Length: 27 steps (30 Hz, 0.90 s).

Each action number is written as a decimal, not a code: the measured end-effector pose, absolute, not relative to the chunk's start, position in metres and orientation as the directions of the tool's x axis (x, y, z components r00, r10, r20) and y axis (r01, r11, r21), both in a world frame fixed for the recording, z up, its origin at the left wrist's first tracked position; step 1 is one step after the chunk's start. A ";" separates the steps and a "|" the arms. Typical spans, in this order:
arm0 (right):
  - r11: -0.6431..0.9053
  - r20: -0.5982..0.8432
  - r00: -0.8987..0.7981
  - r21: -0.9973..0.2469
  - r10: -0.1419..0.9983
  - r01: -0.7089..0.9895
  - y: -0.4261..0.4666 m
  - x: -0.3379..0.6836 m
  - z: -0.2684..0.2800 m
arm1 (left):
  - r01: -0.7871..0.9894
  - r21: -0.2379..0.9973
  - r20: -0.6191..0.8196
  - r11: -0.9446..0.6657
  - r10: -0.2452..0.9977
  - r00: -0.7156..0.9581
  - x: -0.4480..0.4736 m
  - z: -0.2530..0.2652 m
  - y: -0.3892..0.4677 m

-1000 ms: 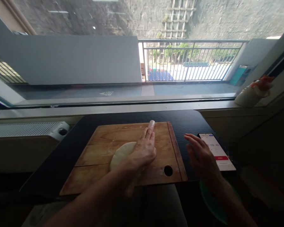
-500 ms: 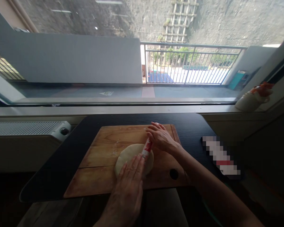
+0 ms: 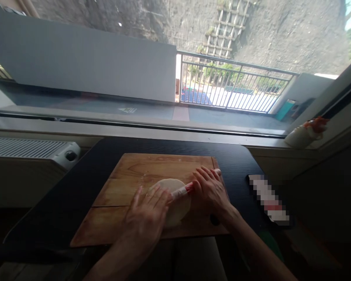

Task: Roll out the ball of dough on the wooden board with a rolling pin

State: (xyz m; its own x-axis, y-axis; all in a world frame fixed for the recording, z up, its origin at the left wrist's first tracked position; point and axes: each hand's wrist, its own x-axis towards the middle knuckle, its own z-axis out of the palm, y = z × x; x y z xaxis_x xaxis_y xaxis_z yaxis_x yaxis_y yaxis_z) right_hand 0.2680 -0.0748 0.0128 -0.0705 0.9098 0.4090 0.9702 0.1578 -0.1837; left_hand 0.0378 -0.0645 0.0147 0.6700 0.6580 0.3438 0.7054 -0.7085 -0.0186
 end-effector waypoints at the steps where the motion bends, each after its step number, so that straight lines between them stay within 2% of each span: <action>1: 0.156 0.413 -0.072 -0.172 0.908 0.973 -0.094 0.270 0.011 | 0.689 -0.043 0.364 -0.724 0.631 0.686 0.034 0.010 -0.073; 5: 0.159 0.397 -0.096 -0.129 0.913 0.979 -0.141 0.282 0.005 | 0.620 -0.145 0.362 -0.771 0.542 0.759 0.027 0.002 -0.097; 12: 0.055 0.363 0.022 -0.200 0.931 0.978 -0.081 0.269 0.012 | 0.754 -0.042 0.370 -0.656 0.691 0.621 0.047 0.012 -0.055; 18: 0.163 0.341 -0.098 -0.167 0.935 0.972 -0.152 0.275 0.012 | 0.596 -0.149 0.397 -0.789 0.504 0.767 0.024 0.002 -0.095; 20: 0.199 0.332 -0.138 -0.159 0.933 0.967 -0.173 0.278 0.012 | 0.571 -0.167 0.395 -0.804 0.476 0.786 0.021 0.001 -0.105; 23: 0.173 0.326 -0.108 -0.176 0.939 0.969 -0.157 0.273 0.014 | 0.611 -0.130 0.397 -0.781 0.523 0.754 0.030 0.003 -0.092; 27: 0.061 0.322 0.003 -0.189 0.947 0.980 -0.079 0.263 0.020 | 0.733 -0.035 0.406 -0.680 0.660 0.632 0.051 0.009 -0.052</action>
